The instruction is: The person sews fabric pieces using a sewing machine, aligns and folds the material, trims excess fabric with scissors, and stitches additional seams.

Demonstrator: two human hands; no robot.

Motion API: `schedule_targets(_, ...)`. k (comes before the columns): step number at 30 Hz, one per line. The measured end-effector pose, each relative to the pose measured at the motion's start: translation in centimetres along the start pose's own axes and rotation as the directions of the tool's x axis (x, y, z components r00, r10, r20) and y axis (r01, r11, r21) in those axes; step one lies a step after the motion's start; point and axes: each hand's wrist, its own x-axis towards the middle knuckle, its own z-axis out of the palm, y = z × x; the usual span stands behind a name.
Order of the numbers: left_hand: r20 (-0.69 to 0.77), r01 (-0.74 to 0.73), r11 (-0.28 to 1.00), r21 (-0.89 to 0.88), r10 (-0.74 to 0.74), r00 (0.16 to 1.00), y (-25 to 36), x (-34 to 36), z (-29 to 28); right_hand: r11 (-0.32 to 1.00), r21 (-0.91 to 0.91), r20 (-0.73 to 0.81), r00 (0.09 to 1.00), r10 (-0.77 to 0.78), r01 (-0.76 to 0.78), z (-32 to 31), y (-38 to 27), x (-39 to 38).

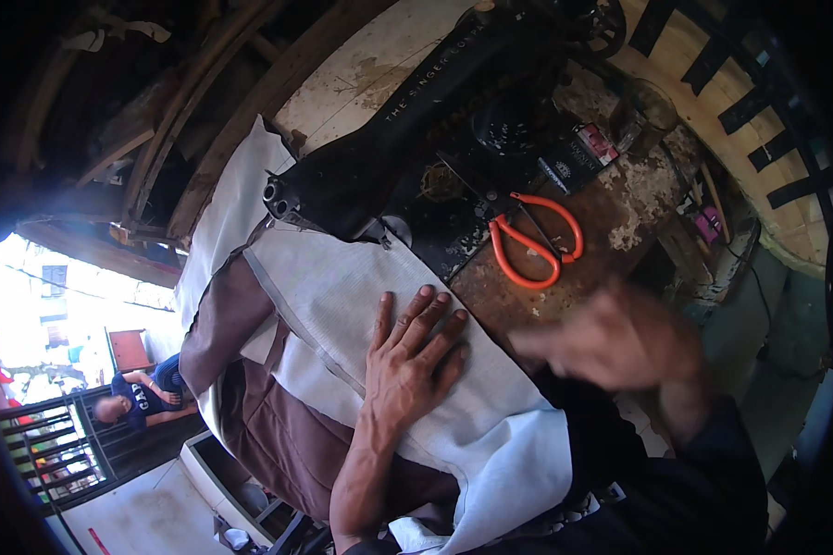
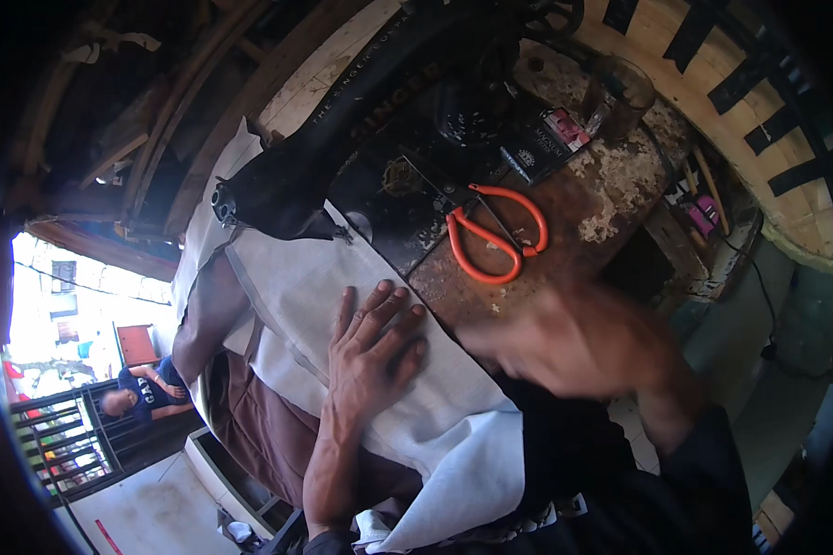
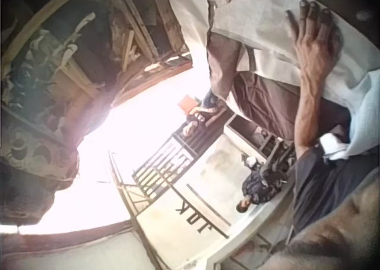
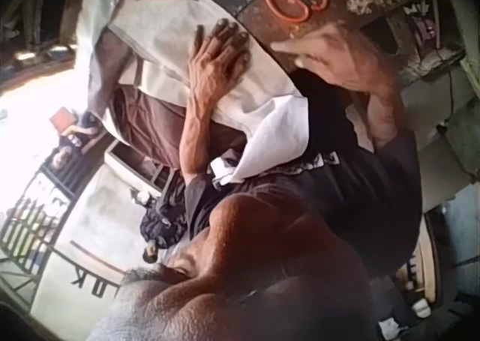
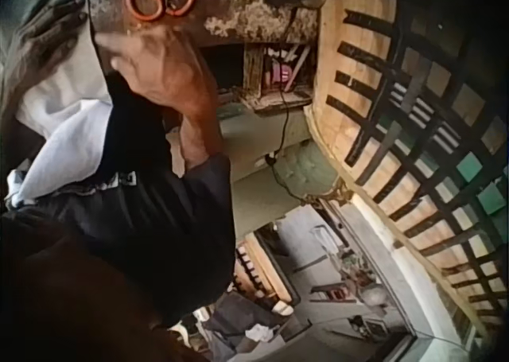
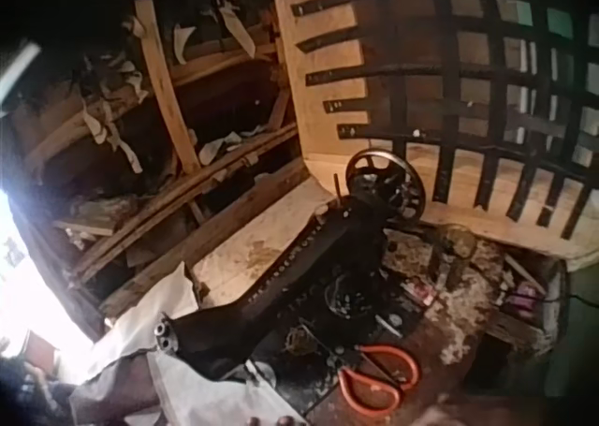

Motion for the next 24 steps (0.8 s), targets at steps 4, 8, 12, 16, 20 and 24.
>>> schedule_targets(4, -0.012, -0.014, 1.000, 0.006, 0.015, 1.000, 0.2, 0.4, 0.3, 0.974, -0.089, -0.354, 0.921, 0.165, -0.208, 0.5, 4.4, 14.8)
schedule_targets(8, -0.028, -0.041, 0.999, -0.029, 0.040, 0.999, 0.8, 1.0, 0.0, 0.866, -0.496, -0.572, 0.730, -0.374, 0.055, 3.4, 10.2, 25.9)
schedule_targets(12, -0.047, -0.034, 0.999, -0.036, 0.033, 0.998, 0.0, 0.6, 0.0, 0.837, -0.523, -0.579, 0.652, -0.489, 0.163, 6.5, 11.4, 31.1)
schedule_targets(16, -0.037, -0.047, 0.998, -0.035, 0.046, 0.998, -0.4, 0.5, -0.1, 0.790, -0.573, -0.570, 0.585, -0.576, 0.220, 7.6, 12.6, 32.9)
schedule_targets(20, -0.044, -0.043, 0.998, -0.051, 0.041, 0.998, -0.7, 0.7, 0.2, 0.737, -0.642, -0.582, 0.490, -0.648, 0.213, 8.0, 14.2, 34.0)
schedule_targets(24, -0.044, -0.008, 0.999, -0.038, 0.006, 0.999, -1.7, 0.1, -0.2, 0.836, -0.465, -0.544, 0.652, -0.529, 0.290, 6.8, 11.6, 33.6)
